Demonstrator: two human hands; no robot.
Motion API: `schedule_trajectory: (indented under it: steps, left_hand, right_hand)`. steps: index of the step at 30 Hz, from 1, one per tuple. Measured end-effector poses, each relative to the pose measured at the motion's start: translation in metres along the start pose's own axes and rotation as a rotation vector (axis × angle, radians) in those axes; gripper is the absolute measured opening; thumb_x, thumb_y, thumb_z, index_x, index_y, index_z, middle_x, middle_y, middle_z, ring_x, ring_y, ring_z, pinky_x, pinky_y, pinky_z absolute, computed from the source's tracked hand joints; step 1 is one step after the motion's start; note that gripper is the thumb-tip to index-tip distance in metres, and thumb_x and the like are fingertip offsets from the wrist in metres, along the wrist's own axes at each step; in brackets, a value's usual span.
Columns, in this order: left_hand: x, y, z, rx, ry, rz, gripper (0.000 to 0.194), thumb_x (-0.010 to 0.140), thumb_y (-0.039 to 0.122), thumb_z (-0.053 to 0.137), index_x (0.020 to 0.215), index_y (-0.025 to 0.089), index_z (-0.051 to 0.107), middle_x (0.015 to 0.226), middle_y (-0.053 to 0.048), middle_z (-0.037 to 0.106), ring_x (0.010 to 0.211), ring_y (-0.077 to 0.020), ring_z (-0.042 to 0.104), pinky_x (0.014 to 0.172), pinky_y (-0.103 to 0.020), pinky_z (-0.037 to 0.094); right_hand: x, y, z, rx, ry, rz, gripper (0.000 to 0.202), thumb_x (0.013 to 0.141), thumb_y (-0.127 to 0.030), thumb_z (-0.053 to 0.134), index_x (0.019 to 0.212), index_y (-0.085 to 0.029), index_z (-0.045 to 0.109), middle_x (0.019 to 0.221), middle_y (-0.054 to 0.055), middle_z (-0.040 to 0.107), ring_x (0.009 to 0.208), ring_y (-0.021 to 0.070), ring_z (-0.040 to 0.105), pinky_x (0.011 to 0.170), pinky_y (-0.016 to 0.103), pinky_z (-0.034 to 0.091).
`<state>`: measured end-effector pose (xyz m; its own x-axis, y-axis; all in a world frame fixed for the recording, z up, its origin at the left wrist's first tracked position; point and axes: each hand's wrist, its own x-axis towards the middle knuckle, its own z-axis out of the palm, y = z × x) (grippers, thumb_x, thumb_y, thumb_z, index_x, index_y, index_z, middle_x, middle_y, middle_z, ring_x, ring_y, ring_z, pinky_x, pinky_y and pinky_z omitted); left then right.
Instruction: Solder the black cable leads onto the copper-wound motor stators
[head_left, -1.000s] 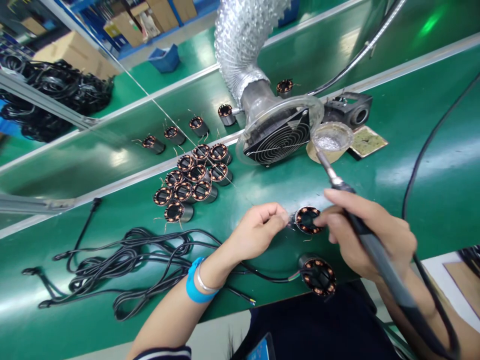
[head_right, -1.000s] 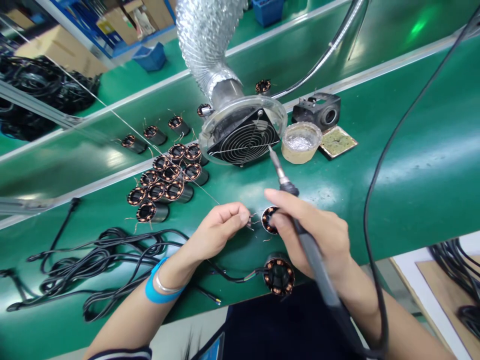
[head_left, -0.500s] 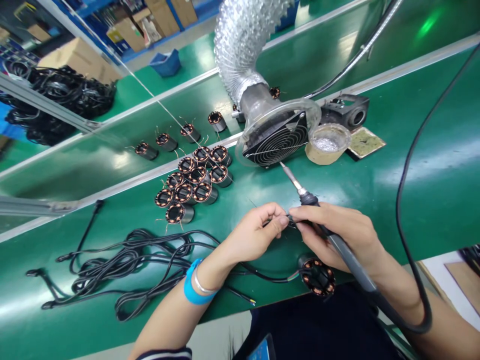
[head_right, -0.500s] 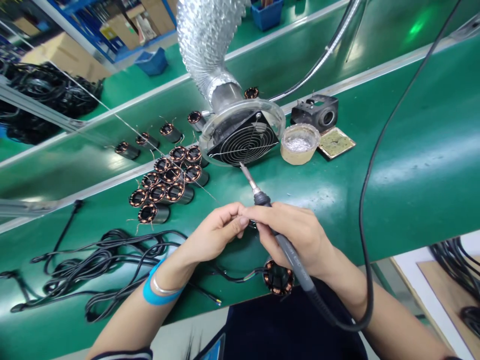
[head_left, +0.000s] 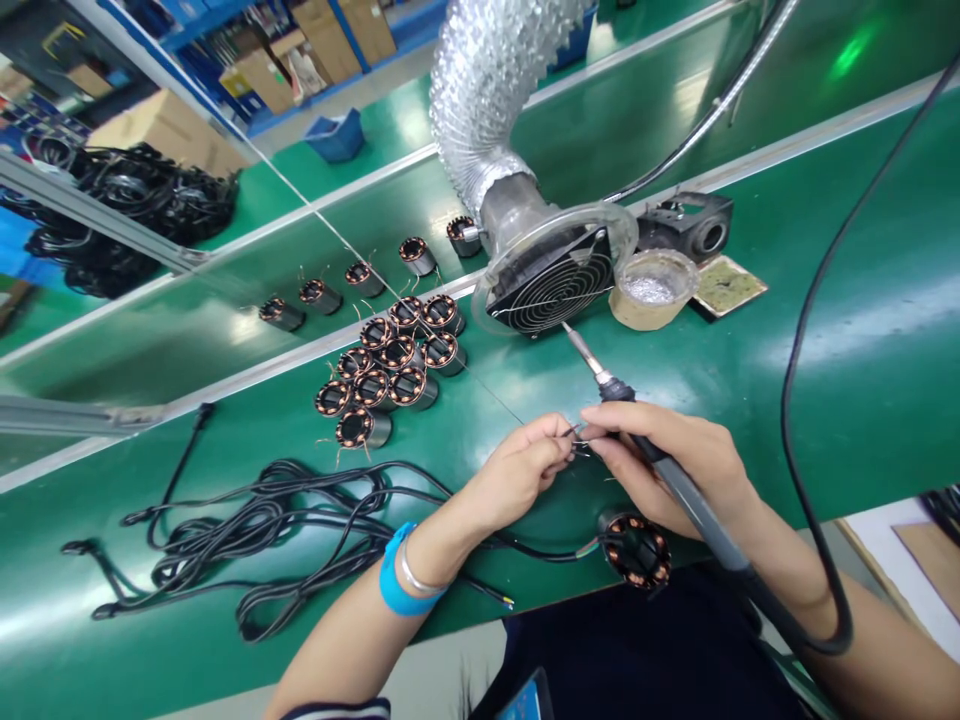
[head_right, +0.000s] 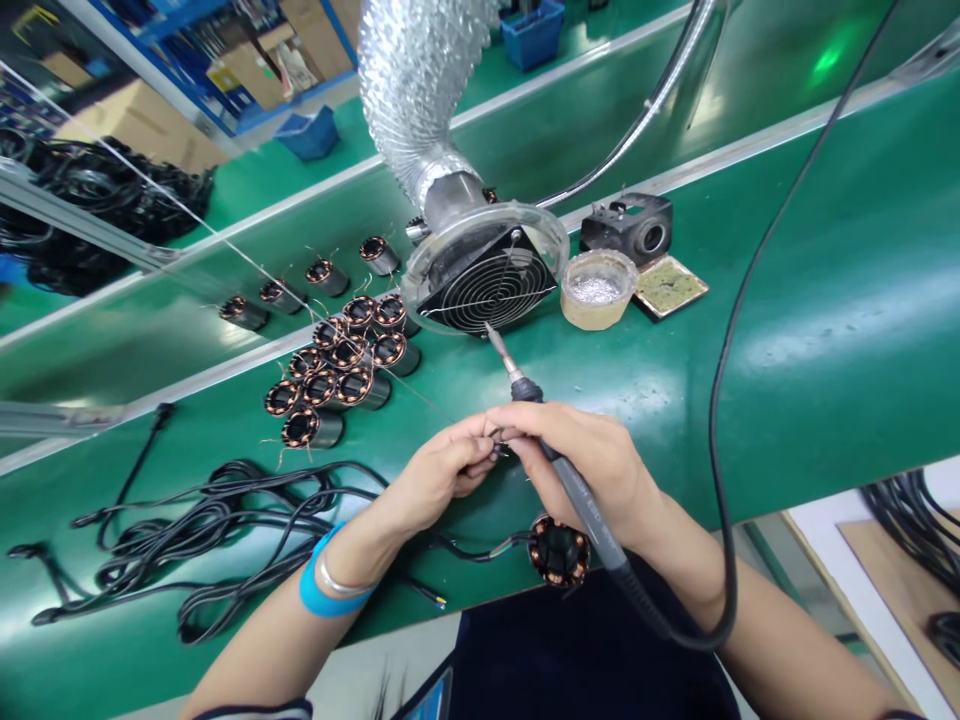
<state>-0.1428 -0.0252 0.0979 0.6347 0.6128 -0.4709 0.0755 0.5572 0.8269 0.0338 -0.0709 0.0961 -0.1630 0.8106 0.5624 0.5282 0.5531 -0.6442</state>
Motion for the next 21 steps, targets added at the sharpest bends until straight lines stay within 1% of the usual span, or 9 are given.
schedule_trajectory:
  steps: [3,6,8,12,14,16,19,21]
  left_hand:
    - [0.000,0.000,0.000,0.011,0.001,0.011,0.018,0.078,0.034,0.052,0.074,0.019,0.042,0.056,0.010,0.030,0.045,-0.0044,0.017,0.044,-0.021,0.012]
    - [0.000,-0.001,0.001,-0.006,-0.010,0.020,0.020,0.078,0.036,0.053,0.075,0.018,0.044,0.054,0.010,0.028,0.044,-0.0044,0.016,0.043,-0.021,0.011]
    - [0.000,-0.003,0.001,-0.006,0.017,0.039,0.022,0.079,0.038,0.055,0.075,0.019,0.045,0.053,0.011,0.026,0.043,-0.0044,0.015,0.043,-0.021,0.011]
    - [0.000,-0.008,0.002,-0.004,0.094,0.075,0.025,0.079,0.038,0.057,0.071,0.019,0.043,0.050,0.012,0.026,0.042,-0.0037,0.015,0.043,-0.020,0.013]
    - [0.001,-0.009,0.003,0.000,0.121,0.087,0.025,0.079,0.038,0.057,0.070,0.019,0.044,0.050,0.012,0.026,0.042,-0.0037,0.015,0.043,-0.020,0.013]
    - [0.001,-0.011,0.005,-0.010,0.149,0.092,0.025,0.078,0.039,0.057,0.070,0.019,0.044,0.049,0.012,0.026,0.042,-0.0036,0.015,0.043,-0.020,0.013]
    - [0.001,-0.012,0.008,-0.056,0.199,0.073,0.027,0.078,0.041,0.058,0.070,0.020,0.042,0.050,0.012,0.026,0.042,-0.0035,0.015,0.042,-0.019,0.013]
    - [0.001,-0.013,0.011,-0.072,0.227,0.063,0.027,0.078,0.041,0.058,0.071,0.020,0.042,0.050,0.012,0.026,0.042,-0.0034,0.015,0.042,-0.019,0.013]
  right_hand:
    - [-0.002,0.000,0.002,0.000,-0.006,0.024,0.035,0.087,-0.007,0.063,0.118,-0.022,0.060,0.094,0.000,0.073,0.078,0.0105,0.071,0.075,0.020,0.060]
    - [-0.003,0.001,0.004,-0.035,0.011,0.008,0.034,0.087,-0.006,0.063,0.117,-0.022,0.060,0.092,-0.001,0.072,0.075,0.0097,0.069,0.074,0.020,0.060]
    - [-0.003,0.003,0.003,-0.044,0.015,-0.001,0.034,0.086,-0.005,0.063,0.116,-0.022,0.060,0.091,-0.001,0.072,0.073,0.0089,0.069,0.074,0.019,0.059]
    - [-0.004,0.008,-0.001,-0.030,-0.067,0.044,0.041,0.084,-0.009,0.065,0.123,-0.021,0.057,0.096,0.001,0.072,0.068,0.0089,0.067,0.069,0.020,0.059]
    - [-0.005,0.010,-0.001,-0.035,-0.079,0.046,0.040,0.085,-0.009,0.064,0.122,-0.022,0.057,0.097,0.001,0.072,0.069,0.0094,0.067,0.068,0.020,0.059]
    - [-0.006,0.012,0.003,-0.051,-0.034,0.058,0.037,0.085,-0.008,0.063,0.118,-0.023,0.058,0.092,0.000,0.072,0.069,0.0090,0.067,0.069,0.019,0.058]
    - [-0.008,0.013,0.009,-0.070,0.064,0.125,0.035,0.084,-0.007,0.063,0.115,-0.024,0.060,0.086,-0.003,0.070,0.064,0.0073,0.064,0.072,0.018,0.058]
    - [-0.009,0.013,0.011,-0.077,0.086,0.144,0.033,0.085,-0.008,0.064,0.114,-0.025,0.060,0.086,-0.003,0.070,0.059,0.0066,0.062,0.072,0.019,0.058]
